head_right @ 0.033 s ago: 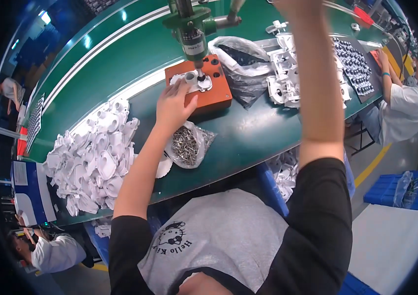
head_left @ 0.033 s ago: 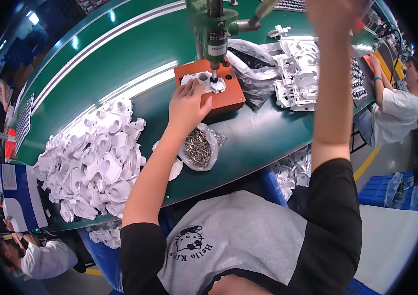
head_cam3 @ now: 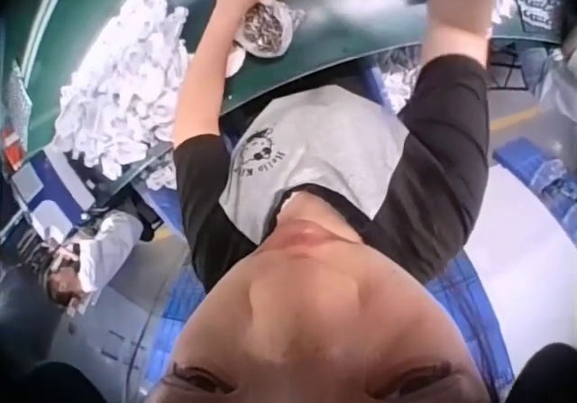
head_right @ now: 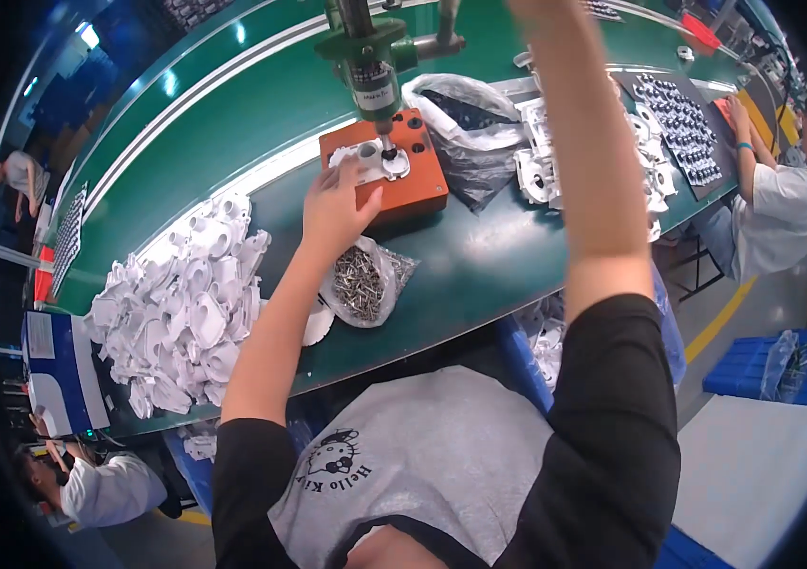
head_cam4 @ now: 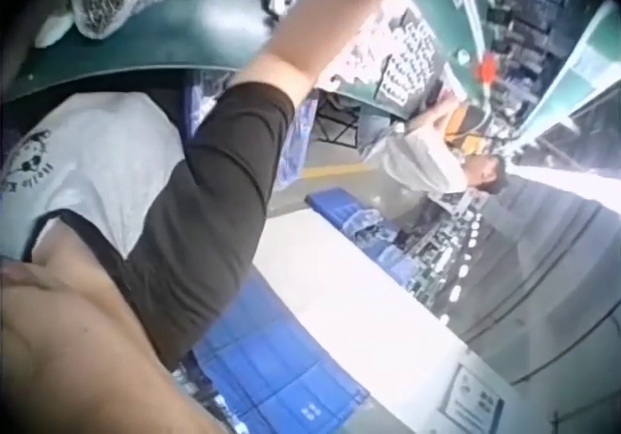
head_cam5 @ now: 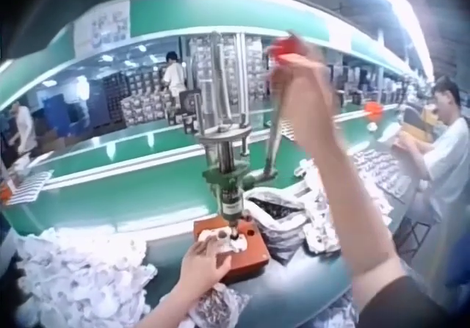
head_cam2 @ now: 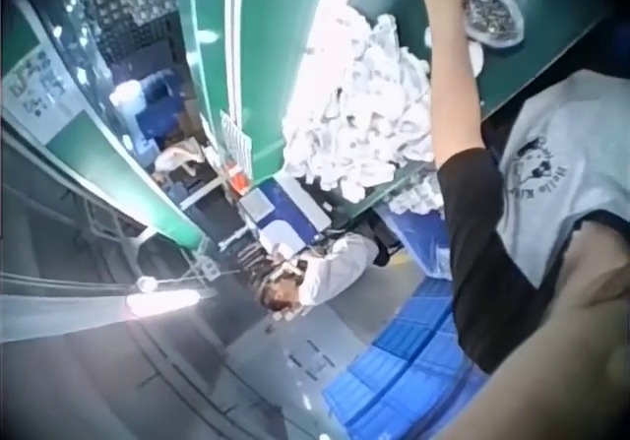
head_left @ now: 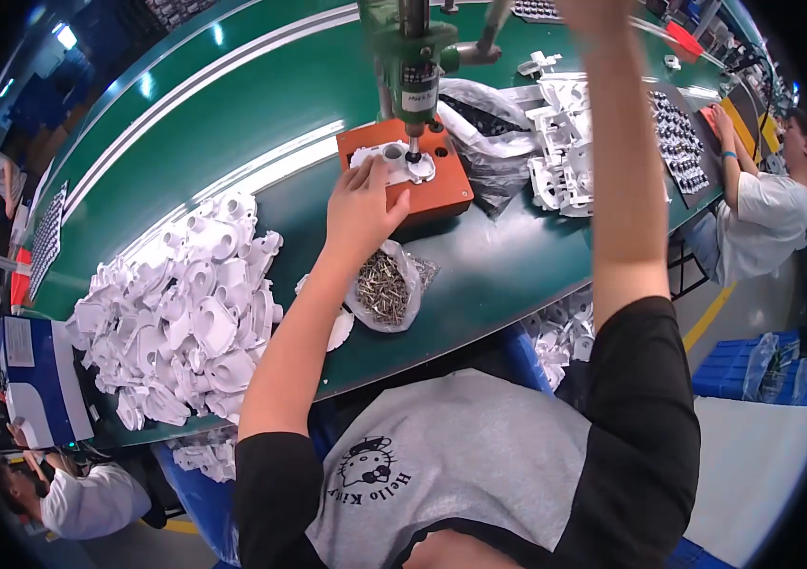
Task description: Assembling small white plastic components by pressing metal pins into them using a manual press.
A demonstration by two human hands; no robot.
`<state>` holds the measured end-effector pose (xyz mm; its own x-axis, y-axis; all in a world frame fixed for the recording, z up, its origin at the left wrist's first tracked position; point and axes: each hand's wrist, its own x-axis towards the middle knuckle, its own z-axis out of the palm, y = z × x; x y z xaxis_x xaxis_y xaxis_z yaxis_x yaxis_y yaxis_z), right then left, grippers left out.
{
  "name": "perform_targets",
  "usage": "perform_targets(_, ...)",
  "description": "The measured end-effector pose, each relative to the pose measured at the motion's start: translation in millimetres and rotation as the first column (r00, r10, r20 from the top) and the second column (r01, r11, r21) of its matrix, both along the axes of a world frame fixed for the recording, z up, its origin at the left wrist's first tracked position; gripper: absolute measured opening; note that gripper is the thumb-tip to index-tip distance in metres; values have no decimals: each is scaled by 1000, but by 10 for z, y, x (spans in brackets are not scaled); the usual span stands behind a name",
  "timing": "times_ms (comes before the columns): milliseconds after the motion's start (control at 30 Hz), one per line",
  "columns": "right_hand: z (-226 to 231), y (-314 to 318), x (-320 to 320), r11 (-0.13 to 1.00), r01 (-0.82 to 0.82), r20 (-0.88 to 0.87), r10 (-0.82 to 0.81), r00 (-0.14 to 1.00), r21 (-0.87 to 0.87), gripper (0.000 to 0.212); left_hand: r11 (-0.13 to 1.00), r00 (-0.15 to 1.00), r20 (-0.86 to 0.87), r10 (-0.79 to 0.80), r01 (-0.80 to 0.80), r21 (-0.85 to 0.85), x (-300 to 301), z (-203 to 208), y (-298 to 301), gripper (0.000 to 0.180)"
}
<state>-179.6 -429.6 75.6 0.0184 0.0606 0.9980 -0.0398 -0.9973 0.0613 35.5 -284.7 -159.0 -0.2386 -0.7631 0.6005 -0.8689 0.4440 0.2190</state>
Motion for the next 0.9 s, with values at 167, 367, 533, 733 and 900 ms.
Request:
perform_targets(167,-345,-515,740,618,-283,183,221,958,734,32,986,989,24,145,-146,84,58,-15,23,57)
perform_targets(367,-1117,855,-166,543,25,-141,174,975,839,31,964,992,76,98,-114,239,276,-16,-279,56)
perform_targets(533,-1713,1507,-1345,423,587,-477,-344,809,690,28,948,999,19,-27,19,317,309,440,-322,41)
perform_targets(733,-2421,1672,-2156,26,898,-682,-641,353,440,31,900,897,-353,267,-102,423,974,316,-592,31)
perform_targets(900,-2677,1502,-2320,-81,933,-745,-628,225,351,44,918,813,-432,390,-304,255,1346,359,-639,44)
